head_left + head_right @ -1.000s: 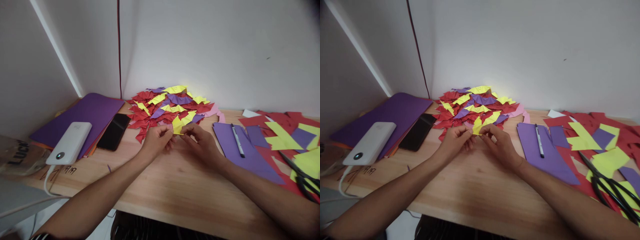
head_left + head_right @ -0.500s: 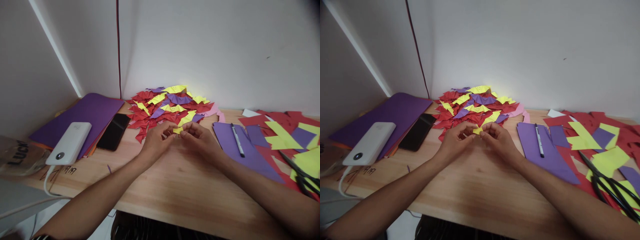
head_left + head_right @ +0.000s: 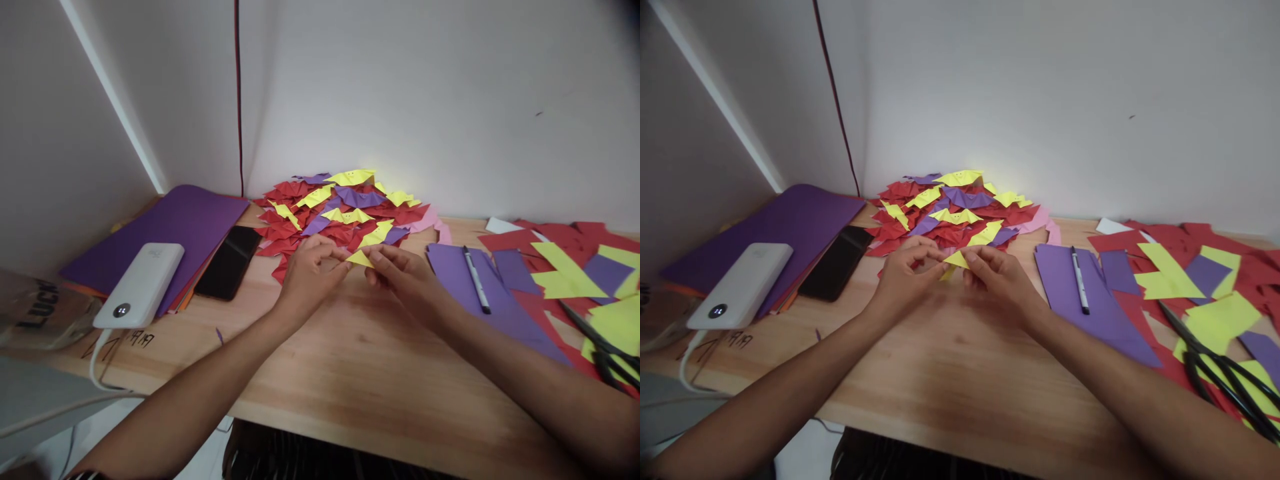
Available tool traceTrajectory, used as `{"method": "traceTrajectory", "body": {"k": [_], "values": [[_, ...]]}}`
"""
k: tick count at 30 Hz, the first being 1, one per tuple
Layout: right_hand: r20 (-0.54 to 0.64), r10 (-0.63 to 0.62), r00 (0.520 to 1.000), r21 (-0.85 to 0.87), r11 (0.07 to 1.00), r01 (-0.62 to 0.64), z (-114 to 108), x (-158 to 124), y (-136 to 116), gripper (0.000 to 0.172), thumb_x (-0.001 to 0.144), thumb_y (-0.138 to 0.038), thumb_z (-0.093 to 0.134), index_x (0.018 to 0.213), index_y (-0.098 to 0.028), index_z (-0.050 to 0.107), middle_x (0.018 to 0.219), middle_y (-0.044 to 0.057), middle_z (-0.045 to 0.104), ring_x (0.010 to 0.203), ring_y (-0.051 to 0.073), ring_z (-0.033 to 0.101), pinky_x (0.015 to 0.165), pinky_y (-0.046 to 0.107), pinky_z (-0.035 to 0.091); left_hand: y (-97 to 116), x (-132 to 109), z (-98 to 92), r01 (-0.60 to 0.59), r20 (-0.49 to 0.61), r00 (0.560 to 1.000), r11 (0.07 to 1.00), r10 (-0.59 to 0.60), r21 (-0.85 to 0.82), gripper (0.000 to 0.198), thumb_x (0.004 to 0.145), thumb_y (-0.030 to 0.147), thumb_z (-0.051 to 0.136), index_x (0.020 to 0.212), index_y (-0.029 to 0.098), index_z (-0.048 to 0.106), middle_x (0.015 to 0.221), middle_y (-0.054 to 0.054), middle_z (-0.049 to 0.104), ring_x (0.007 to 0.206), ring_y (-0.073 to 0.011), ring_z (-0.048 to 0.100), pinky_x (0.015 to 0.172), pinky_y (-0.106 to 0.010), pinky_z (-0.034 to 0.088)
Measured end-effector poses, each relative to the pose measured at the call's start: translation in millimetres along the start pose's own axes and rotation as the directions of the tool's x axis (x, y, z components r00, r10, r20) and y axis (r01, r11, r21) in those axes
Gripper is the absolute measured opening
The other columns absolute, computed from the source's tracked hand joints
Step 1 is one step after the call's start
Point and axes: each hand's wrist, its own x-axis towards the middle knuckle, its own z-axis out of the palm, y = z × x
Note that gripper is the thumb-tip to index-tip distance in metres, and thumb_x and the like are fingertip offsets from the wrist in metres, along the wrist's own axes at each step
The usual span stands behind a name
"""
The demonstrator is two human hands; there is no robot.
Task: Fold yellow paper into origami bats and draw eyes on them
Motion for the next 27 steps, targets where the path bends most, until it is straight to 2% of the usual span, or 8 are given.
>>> {"method": "traceTrajectory", "body": {"k": [2,4,6,11,17,22,27], "values": [[-0.016,-0.032,0.999,-0.081,0.996,0.031,0.6,-2.1,-4.4,0.030,0.087,-0.049,0.054,0.083,-0.020,0.058,0.064,-0.003,0.049,0.054,0.009,0.040,0.050,0.024,0.032,-2.3,1.7,-0.2,0.058,0.059,0.997,0.993,-0.052,-0.102,0.005,0.077,0.022,0.065,0.077,0.018,0.069,0.093,-0.004,0.066,0.088,-0.0160,0.059,0.081,-0.029,0.045],[-0.003,-0.048,0.999,-0.107,0.993,0.047,0.6,-3.2,-6.8,0.027,0.087,-0.046,0.056,0.083,-0.020,0.058,0.067,-0.003,0.049,0.056,0.009,0.041,0.051,0.024,0.032,-4.1,2.4,0.3,0.168,0.157,0.978,0.964,-0.137,-0.206,0.009,0.077,0.024,0.064,0.080,0.017,0.069,0.087,-0.004,0.068,0.078,-0.0142,0.060,0.074,-0.027,0.046],[0.013,-0.063,0.998,-0.108,0.992,0.064,0.1,-2.9,-6.7,0.025,0.085,-0.045,0.058,0.082,-0.020,0.057,0.070,-0.001,0.051,0.059,0.010,0.043,0.053,0.024,0.034,-4.8,2.1,1.3,0.281,0.234,0.948,0.911,-0.215,-0.302,0.013,0.076,0.027,0.066,0.082,0.015,0.069,0.082,-0.003,0.068,0.071,-0.0124,0.059,0.069,-0.026,0.046],[0.014,-0.015,1.000,-0.101,0.995,0.016,-1.9,1.5,-1.4,0.027,0.081,-0.045,0.062,0.077,-0.020,0.055,0.066,-0.002,0.049,0.057,0.010,0.042,0.051,0.024,0.033,-4.4,1.7,3.1,0.457,0.321,0.886,0.745,-0.333,-0.487,0.019,0.073,0.028,0.069,0.084,0.013,0.071,0.080,-0.004,0.068,0.068,-0.0098,0.058,0.067,-0.023,0.045],[0.033,0.016,0.999,-0.052,0.999,-0.014,-3.8,3.6,1.9,0.026,0.083,-0.046,0.061,0.078,-0.021,0.055,0.068,-0.002,0.051,0.058,0.010,0.043,0.052,0.025,0.033,-8.8,3.9,3.3,0.493,0.359,0.869,0.647,-0.339,-0.582,0.013,0.073,0.023,0.066,0.079,0.013,0.072,0.080,-0.004,0.068,0.069,-0.0095,0.058,0.069,-0.022,0.045],[0.021,-0.016,1.000,-0.067,0.998,0.018,-5.1,3.6,4.6,0.026,0.083,-0.046,0.060,0.079,-0.021,0.054,0.066,-0.004,0.047,0.056,0.010,0.041,0.051,0.025,0.031,-9.2,5.1,2.9,0.518,0.385,0.855,0.606,-0.347,-0.604,0.016,0.074,0.020,0.064,0.087,0.014,0.071,0.082,-0.004,0.068,0.072,-0.0092,0.059,0.069,-0.021,0.045],[-0.019,-0.017,1.000,-0.034,0.999,0.016,-3.4,3.2,4.2,0.027,0.083,-0.046,0.061,0.082,-0.020,0.055,0.070,-0.002,0.054,0.058,0.010,0.045,0.054,0.024,0.036,-9.9,5.9,1.9,0.549,0.411,0.836,0.566,-0.363,-0.615,0.019,0.075,0.019,0.062,0.091,0.013,0.069,0.090,-0.006,0.068,0.075,-0.0101,0.062,0.070,-0.022,0.048]]}}
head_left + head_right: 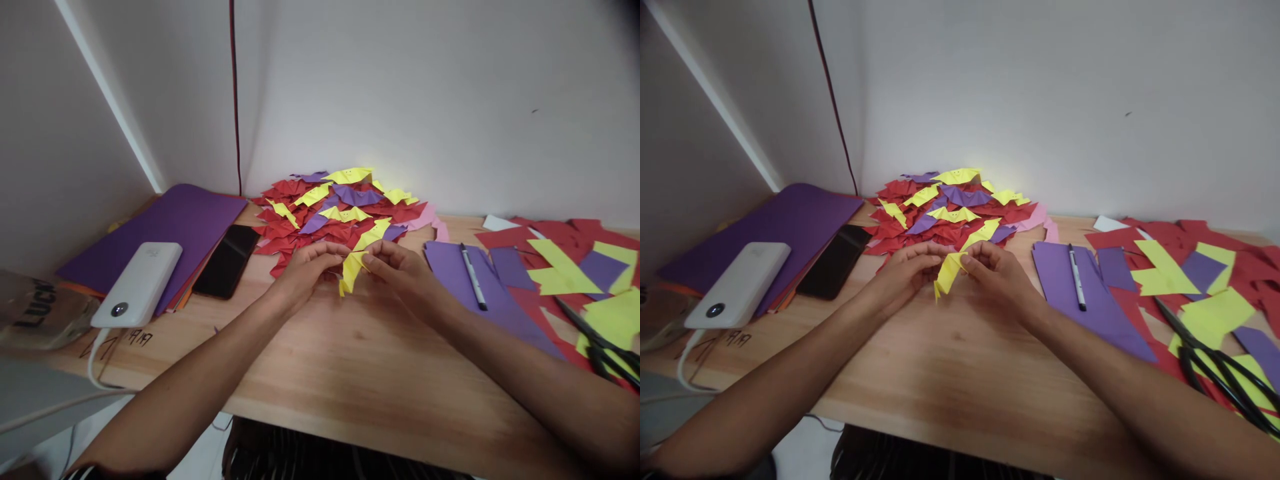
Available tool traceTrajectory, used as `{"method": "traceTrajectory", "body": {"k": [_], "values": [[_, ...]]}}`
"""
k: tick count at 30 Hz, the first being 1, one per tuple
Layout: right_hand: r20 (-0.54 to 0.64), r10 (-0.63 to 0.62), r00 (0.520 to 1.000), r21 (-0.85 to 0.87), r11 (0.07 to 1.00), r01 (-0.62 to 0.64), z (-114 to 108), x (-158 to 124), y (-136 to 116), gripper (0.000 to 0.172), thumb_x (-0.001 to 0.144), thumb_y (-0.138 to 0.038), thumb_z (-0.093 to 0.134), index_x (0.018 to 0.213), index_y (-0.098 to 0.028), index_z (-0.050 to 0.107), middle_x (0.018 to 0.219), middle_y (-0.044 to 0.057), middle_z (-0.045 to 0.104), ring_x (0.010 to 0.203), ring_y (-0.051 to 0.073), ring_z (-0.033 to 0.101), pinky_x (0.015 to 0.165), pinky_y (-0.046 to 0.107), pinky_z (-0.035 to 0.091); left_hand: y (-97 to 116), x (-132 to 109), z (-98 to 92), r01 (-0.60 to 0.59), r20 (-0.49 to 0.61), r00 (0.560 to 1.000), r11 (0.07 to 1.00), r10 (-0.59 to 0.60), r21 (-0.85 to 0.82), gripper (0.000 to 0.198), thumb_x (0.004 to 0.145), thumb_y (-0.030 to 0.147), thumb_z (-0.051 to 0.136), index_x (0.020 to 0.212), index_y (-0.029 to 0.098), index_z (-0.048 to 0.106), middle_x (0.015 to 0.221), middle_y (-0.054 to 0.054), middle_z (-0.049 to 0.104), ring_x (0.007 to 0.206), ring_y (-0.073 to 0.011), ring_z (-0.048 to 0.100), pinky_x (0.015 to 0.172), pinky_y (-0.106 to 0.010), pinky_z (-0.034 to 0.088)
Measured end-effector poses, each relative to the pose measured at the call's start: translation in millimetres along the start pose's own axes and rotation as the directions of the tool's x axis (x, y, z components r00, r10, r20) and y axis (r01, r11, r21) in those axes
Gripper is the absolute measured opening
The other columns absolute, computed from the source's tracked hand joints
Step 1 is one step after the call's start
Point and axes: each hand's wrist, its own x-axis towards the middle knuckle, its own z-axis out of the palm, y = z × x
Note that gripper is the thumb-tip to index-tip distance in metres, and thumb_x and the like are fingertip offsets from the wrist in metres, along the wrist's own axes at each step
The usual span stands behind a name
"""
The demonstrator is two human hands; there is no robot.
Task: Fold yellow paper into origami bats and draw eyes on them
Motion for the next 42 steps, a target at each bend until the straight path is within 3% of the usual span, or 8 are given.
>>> {"method": "traceTrajectory", "body": {"k": [4,10,15,29,36,42], "values": [[-0.055,0.026,0.998,0.092,0.996,-0.020,1.6,0.2,2.2,0.027,0.081,-0.045,0.063,0.085,-0.021,0.053,0.068,-0.003,0.056,0.059,0.010,0.048,0.053,0.024,0.036,1.6,0.6,-1.7,0.018,0.046,0.999,0.995,-0.013,-0.095,0.021,0.076,0.017,0.059,0.096,0.013,0.065,0.094,-0.008,0.069,0.077,-0.0139,0.066,0.068,-0.025,0.051],[-0.088,0.052,0.995,0.154,0.987,-0.038,1.0,-0.2,9.8,0.029,0.080,-0.046,0.065,0.086,-0.021,0.053,0.072,-0.002,0.060,0.060,0.010,0.049,0.053,0.024,0.036,5.4,-0.5,0.0,0.011,0.031,1.000,0.984,-0.005,-0.178,0.024,0.084,0.033,0.058,0.097,0.013,0.062,0.101,-0.011,0.068,0.087,-0.0195,0.070,0.074,-0.028,0.054],[-0.081,0.082,0.993,0.173,0.983,-0.067,1.9,-1.1,10.0,0.029,0.079,-0.045,0.067,0.085,-0.020,0.053,0.071,-0.002,0.061,0.056,0.009,0.047,0.051,0.023,0.033,-2.0,0.8,0.6,-0.055,-0.033,0.998,0.996,0.053,-0.067,0.029,0.070,0.017,0.073,0.095,0.013,0.057,0.092,-0.008,0.070,0.078,-0.0157,0.070,0.071,-0.026,0.053],[0.047,-0.002,0.999,0.111,0.994,-0.003,3.5,-2.1,8.3,0.022,0.084,-0.041,0.062,0.085,-0.021,0.054,0.071,-0.003,0.055,0.058,0.008,0.045,0.053,0.023,0.034,-6.4,1.5,0.5,-0.186,-0.024,0.981,0.967,0.193,0.175,0.026,0.066,0.023,0.077,0.085,0.014,0.061,0.084,-0.004,0.070,0.072,-0.0115,0.065,0.069,-0.024,0.048],[0.032,-0.047,0.998,0.036,0.998,0.046,4.0,-2.4,4.8,0.022,0.084,-0.040,0.062,0.081,-0.020,0.055,0.070,-0.003,0.054,0.059,0.009,0.046,0.053,0.023,0.035,-4.6,-3.0,3.9,-0.280,-0.032,0.948,0.879,0.316,0.387,0.014,0.074,0.022,0.069,0.083,0.016,0.060,0.076,0.000,0.065,0.064,-0.0097,0.061,0.063,-0.022,0.047],[0.006,-0.136,0.991,-0.106,0.985,0.136,3.6,-3.7,2.5,0.017,0.085,-0.036,0.060,0.082,-0.019,0.056,0.074,0.000,0.059,0.067,0.012,0.052,0.059,0.025,0.040,-6.3,-6.2,5.7,-0.315,0.009,0.936,0.826,0.352,0.468,0.011,0.078,0.021,0.063,0.088,0.017,0.062,0.080,-0.001,0.065,0.072,-0.0110,0.062,0.069,-0.022,0.048]]}}
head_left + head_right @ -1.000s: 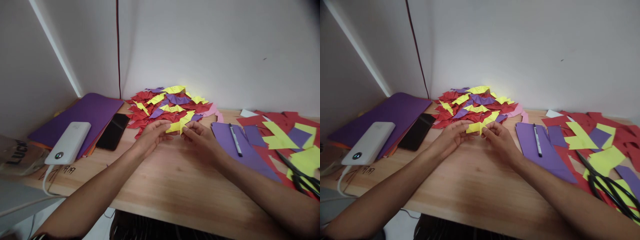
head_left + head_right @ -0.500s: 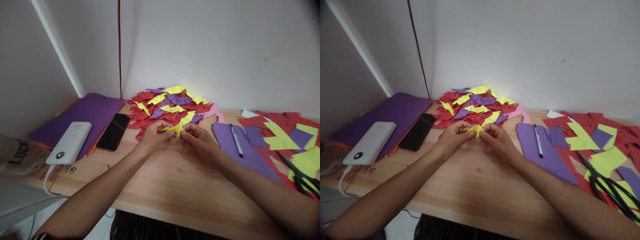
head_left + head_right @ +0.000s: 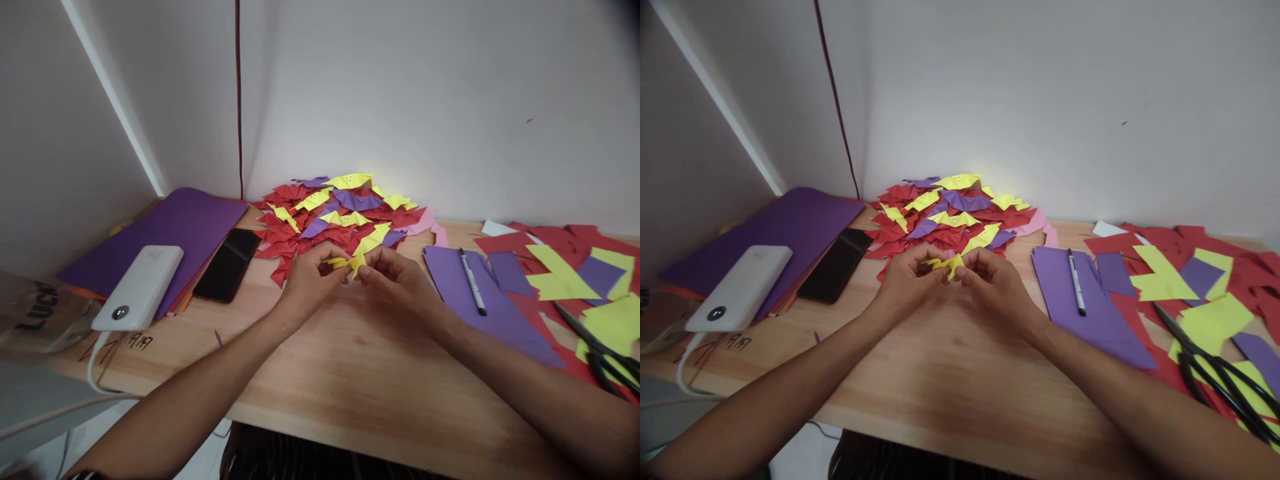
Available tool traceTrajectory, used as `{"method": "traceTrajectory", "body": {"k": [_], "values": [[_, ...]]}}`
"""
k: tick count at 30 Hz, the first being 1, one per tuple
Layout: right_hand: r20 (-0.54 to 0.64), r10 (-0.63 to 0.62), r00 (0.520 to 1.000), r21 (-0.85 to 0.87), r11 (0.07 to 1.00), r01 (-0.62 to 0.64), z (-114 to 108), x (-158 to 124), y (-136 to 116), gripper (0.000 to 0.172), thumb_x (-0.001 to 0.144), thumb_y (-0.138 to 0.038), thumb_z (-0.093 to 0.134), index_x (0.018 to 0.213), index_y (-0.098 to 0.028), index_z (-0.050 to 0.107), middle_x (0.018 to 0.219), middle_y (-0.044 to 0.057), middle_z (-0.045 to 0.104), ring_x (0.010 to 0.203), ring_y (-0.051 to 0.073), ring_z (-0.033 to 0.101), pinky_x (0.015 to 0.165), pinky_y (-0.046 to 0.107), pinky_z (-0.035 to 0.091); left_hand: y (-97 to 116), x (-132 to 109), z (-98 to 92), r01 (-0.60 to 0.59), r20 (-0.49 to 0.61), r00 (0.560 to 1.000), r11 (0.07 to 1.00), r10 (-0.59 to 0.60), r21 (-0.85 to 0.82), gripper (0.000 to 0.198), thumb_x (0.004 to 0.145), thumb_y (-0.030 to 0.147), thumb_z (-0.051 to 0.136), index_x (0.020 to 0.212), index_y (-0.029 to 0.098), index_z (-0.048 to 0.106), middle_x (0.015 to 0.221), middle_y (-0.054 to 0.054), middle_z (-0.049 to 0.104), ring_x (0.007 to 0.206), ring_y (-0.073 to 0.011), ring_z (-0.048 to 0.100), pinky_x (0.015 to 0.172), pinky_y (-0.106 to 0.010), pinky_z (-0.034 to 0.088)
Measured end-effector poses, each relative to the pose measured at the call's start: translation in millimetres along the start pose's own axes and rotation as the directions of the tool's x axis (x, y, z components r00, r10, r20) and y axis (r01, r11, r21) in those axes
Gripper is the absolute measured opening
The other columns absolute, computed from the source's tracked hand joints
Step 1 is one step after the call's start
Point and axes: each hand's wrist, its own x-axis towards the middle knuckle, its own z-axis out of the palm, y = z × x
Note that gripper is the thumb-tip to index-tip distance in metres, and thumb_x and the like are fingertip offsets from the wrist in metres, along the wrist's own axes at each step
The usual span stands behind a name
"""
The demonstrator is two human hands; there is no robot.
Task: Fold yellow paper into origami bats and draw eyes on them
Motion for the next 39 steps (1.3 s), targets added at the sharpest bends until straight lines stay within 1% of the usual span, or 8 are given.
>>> {"method": "traceTrajectory", "body": {"k": [10,14,17,23,27,30,34,39], "values": [[-0.015,-0.185,0.983,-0.366,0.916,0.167,-4.6,0.0,-6.5,0.011,0.087,-0.028,0.057,0.080,-0.020,0.054,0.068,-0.002,0.057,0.060,0.011,0.050,0.055,0.024,0.038,5.6,3.1,-4.1,0.098,0.128,0.988,0.994,-0.090,-0.053,0.028,0.072,0.011,0.059,0.098,0.017,0.067,0.099,-0.005,0.069,0.090,-0.0170,0.064,0.079,-0.028,0.049],[0.095,-0.380,0.920,-0.641,0.684,0.349,-8.1,0.3,-8.6,0.011,0.092,-0.024,0.051,0.085,-0.019,0.059,0.080,0.003,0.064,0.070,0.014,0.057,0.062,0.026,0.040,12.0,3.6,-5.3,0.062,0.115,0.991,0.997,-0.068,0.054,0.022,0.077,0.015,0.057,0.093,0.018,0.070,0.110,-0.006,0.065,0.105,-0.0187,0.060,0.089,-0.031,0.046],[0.198,-0.469,0.861,-0.782,0.454,0.428,-9.9,0.0,-7.0,0.015,0.093,-0.021,0.049,0.087,-0.019,0.063,0.084,0.006,0.066,0.076,0.017,0.058,0.066,0.028,0.040,12.0,3.3,-4.7,-0.018,-0.006,1.000,0.981,0.019,0.196,0.018,0.083,0.026,0.057,0.091,0.019,0.070,0.112,-0.006,0.064,0.109,-0.0185,0.056,0.093,-0.031,0.044],[0.253,-0.569,0.783,-0.843,0.268,0.467,-11.5,0.6,-1.5,0.012,0.092,-0.018,0.051,0.089,-0.018,0.064,0.082,0.005,0.066,0.073,0.017,0.054,0.066,0.030,0.038,14.7,-0.4,-5.7,-0.005,-0.106,0.993,0.933,0.046,0.359,0.024,0.087,0.037,0.055,0.080,0.017,0.066,0.079,-0.002,0.066,0.071,-0.0129,0.056,0.065,-0.025,0.042],[0.262,-0.551,0.792,-0.849,0.258,0.461,-13.2,0.6,-0.5,0.015,0.093,-0.019,0.049,0.089,-0.020,0.063,0.087,0.006,0.066,0.075,0.017,0.053,0.068,0.031,0.038,18.6,-1.9,-6.5,0.005,-0.124,0.991,0.918,0.048,0.397,0.031,0.084,0.042,0.057,0.070,0.017,0.067,0.068,-0.001,0.063,0.063,-0.0117,0.052,0.058,-0.024,0.037],[0.262,-0.513,0.818,-0.841,0.294,0.454,-13.0,-0.1,0.8,0.021,0.094,-0.018,0.043,0.094,-0.022,0.064,0.093,0.006,0.066,0.080,0.019,0.053,0.071,0.033,0.039,15.1,-0.9,-5.1,0.119,-0.067,0.992,0.965,-0.106,0.233,0.036,0.082,0.047,0.059,0.067,0.015,0.067,0.061,-0.001,0.062,0.052,-0.0097,0.049,0.051,-0.023,0.036],[0.199,-0.473,0.858,-0.741,0.500,0.448,-9.5,0.0,0.9,0.021,0.093,-0.019,0.044,0.088,-0.023,0.064,0.091,0.007,0.065,0.082,0.020,0.055,0.073,0.035,0.041,7.2,1.0,-2.0,0.280,0.016,0.960,0.958,-0.279,-0.061,0.025,0.077,0.038,0.065,0.078,0.014,0.071,0.074,-0.005,0.070,0.050,-0.0078,0.052,0.047,-0.020,0.036],[-0.015,-0.343,0.939,-0.528,0.801,0.284,-5.0,1.5,-1.4,0.008,0.089,-0.026,0.055,0.084,-0.021,0.058,0.082,0.004,0.061,0.072,0.016,0.054,0.063,0.030,0.042,4.2,1.4,0.3,0.275,-0.025,0.959,0.950,-0.282,-0.150,0.018,0.076,0.029,0.065,0.070,0.013,0.071,0.068,-0.006,0.070,0.050,-0.0074,0.054,0.048,-0.019,0.037]]}}
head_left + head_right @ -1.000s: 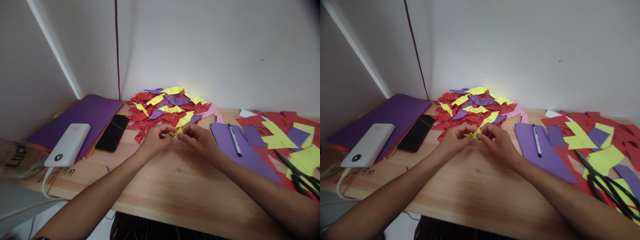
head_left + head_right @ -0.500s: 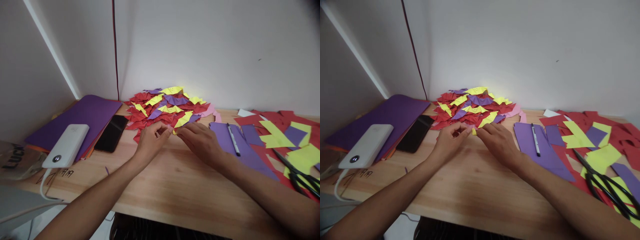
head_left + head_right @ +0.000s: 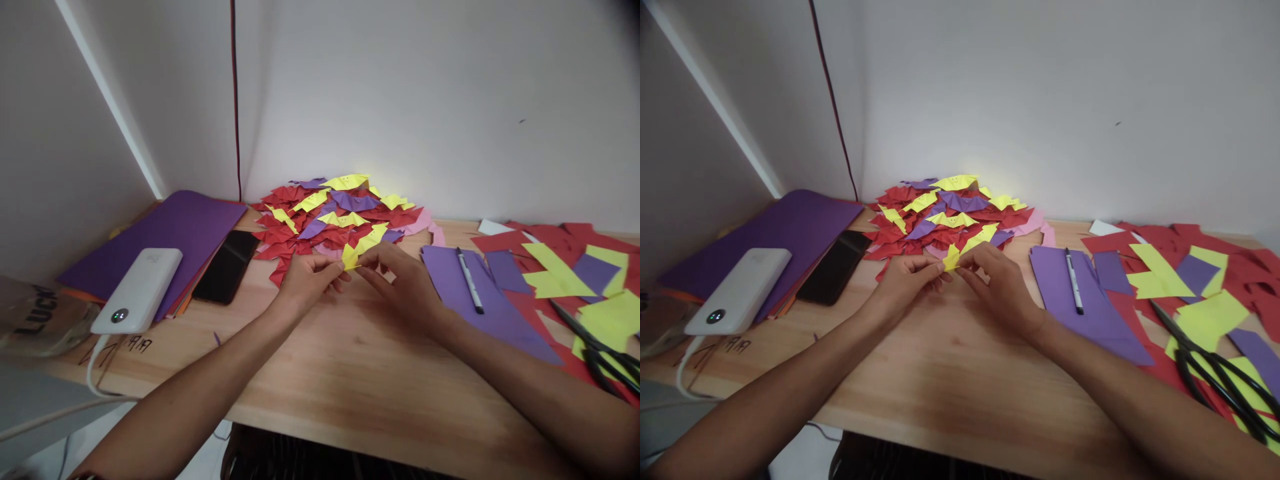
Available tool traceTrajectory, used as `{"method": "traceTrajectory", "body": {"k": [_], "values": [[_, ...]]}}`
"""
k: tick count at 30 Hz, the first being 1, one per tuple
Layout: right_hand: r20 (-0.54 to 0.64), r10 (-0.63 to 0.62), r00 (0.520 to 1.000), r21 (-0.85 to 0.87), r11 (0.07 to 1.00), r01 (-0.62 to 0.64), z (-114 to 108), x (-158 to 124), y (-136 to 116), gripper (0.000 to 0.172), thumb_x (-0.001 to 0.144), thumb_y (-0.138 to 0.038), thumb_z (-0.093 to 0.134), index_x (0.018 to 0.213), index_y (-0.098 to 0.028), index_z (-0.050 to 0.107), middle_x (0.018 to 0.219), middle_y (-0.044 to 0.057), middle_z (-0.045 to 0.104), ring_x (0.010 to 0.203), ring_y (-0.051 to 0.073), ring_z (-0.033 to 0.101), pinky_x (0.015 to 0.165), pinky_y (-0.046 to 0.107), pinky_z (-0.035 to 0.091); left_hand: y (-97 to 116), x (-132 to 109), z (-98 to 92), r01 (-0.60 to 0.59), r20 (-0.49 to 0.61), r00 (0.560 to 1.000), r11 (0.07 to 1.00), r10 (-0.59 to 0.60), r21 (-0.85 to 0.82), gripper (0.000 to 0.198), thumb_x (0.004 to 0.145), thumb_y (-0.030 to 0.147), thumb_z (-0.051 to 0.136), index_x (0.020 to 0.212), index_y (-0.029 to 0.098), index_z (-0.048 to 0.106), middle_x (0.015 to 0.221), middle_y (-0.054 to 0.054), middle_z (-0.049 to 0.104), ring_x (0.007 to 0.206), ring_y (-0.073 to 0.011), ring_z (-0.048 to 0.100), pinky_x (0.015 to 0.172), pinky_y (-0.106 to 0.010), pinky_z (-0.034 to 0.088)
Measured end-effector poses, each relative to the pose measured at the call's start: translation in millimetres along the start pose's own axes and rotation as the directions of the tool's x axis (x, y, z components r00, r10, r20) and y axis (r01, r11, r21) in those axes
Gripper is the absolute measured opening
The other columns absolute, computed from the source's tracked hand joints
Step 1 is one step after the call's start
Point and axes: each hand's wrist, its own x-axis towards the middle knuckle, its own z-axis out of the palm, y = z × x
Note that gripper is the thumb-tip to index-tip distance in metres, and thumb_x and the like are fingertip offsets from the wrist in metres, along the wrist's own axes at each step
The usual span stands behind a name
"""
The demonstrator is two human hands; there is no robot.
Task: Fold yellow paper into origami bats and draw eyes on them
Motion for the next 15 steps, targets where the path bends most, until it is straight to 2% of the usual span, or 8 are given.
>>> {"method": "traceTrajectory", "body": {"k": [3,7,12,15], "values": [[0.017,0.131,0.991,0.121,0.984,-0.132,1.3,0.0,-0.4,0.007,0.087,-0.028,0.058,0.085,-0.021,0.058,0.079,0.002,0.060,0.066,0.014,0.051,0.059,0.028,0.040,0.0,-0.6,1.4,-0.018,-0.026,0.999,1.000,0.019,0.007,0.018,0.076,0.028,0.064,0.069,0.014,0.071,0.065,-0.004,0.069,0.052,-0.0084,0.055,0.051,-0.020,0.039],[0.077,0.220,0.973,0.264,0.936,-0.232,3.6,-0.4,0.2,0.009,0.087,-0.031,0.058,0.086,-0.022,0.057,0.077,0.000,0.059,0.067,0.013,0.051,0.060,0.028,0.040,1.4,-3.2,5.3,-0.037,-0.055,0.998,0.999,0.038,0.021,0.017,0.077,0.027,0.063,0.070,0.014,0.071,0.063,-0.003,0.068,0.055,-0.0092,0.057,0.053,-0.020,0.041],[0.070,0.251,0.965,0.418,0.871,-0.257,5.9,1.9,1.8,0.014,0.084,-0.034,0.061,0.083,-0.022,0.054,0.075,-0.001,0.054,0.066,0.013,0.050,0.058,0.027,0.040,4.1,-7.5,10.1,-0.055,-0.074,0.996,0.998,0.055,0.006,0.014,0.077,0.024,0.063,0.071,0.014,0.072,0.066,-0.003,0.068,0.058,-0.0099,0.059,0.054,-0.020,0.043],[0.083,0.249,0.965,0.442,0.859,-0.259,6.1,3.1,2.6,0.014,0.084,-0.034,0.061,0.083,-0.022,0.053,0.074,-0.001,0.053,0.065,0.012,0.048,0.057,0.026,0.039,3.7,-7.8,10.8,-0.046,-0.064,0.997,0.998,0.043,-0.044,0.014,0.076,0.025,0.063,0.073,0.014,0.071,0.070,-0.004,0.069,0.059,-0.0104,0.059,0.054,-0.021,0.045]]}}
